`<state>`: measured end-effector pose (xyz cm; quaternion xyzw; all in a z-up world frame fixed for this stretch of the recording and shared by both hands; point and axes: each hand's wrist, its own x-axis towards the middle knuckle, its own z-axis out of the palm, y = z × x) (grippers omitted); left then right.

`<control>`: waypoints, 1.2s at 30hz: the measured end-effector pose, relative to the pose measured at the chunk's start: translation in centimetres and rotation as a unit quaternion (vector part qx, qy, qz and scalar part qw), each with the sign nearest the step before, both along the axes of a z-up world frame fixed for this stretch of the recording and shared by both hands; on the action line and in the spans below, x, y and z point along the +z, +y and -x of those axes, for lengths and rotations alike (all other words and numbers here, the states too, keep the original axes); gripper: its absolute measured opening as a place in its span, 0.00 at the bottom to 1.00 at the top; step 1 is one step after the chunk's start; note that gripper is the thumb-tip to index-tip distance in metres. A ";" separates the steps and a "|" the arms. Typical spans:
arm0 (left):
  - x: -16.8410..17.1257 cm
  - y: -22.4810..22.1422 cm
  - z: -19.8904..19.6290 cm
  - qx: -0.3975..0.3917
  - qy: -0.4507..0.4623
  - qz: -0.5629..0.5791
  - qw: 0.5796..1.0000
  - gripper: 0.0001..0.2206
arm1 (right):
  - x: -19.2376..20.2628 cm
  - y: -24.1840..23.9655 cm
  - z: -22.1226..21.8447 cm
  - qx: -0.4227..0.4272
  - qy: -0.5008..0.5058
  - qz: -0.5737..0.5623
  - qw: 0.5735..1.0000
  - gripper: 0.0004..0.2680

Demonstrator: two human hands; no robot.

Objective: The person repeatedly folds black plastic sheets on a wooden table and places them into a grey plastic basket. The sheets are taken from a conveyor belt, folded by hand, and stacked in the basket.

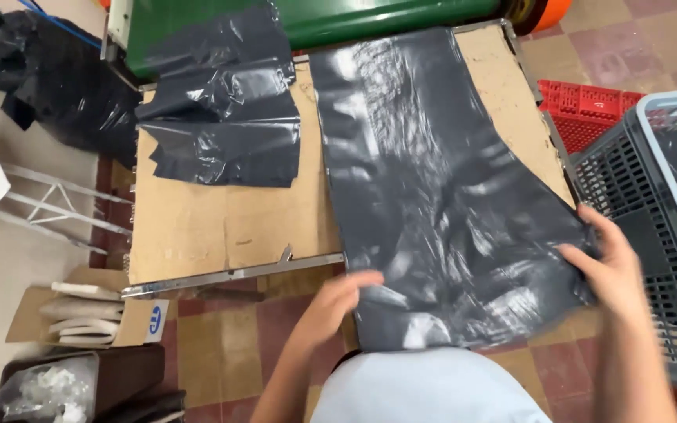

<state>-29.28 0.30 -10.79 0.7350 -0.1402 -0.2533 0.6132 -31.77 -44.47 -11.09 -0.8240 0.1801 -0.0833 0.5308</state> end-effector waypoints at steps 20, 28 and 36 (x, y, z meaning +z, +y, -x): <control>-9.2 -0.4 -41.0 0.224 -0.249 -0.291 0.896 0.15 | -3.0 -2.8 -38.7 0.331 -0.022 -0.498 0.801 0.18; -18.1 -5.3 -48.1 0.248 -0.023 -0.364 0.897 0.27 | -19.6 -4.9 -53.7 0.064 0.112 -0.119 0.985 0.25; -17.2 -9.5 -46.2 0.285 -0.288 -0.527 0.747 0.21 | -18.8 0.1 -59.9 0.268 0.105 0.435 0.853 0.36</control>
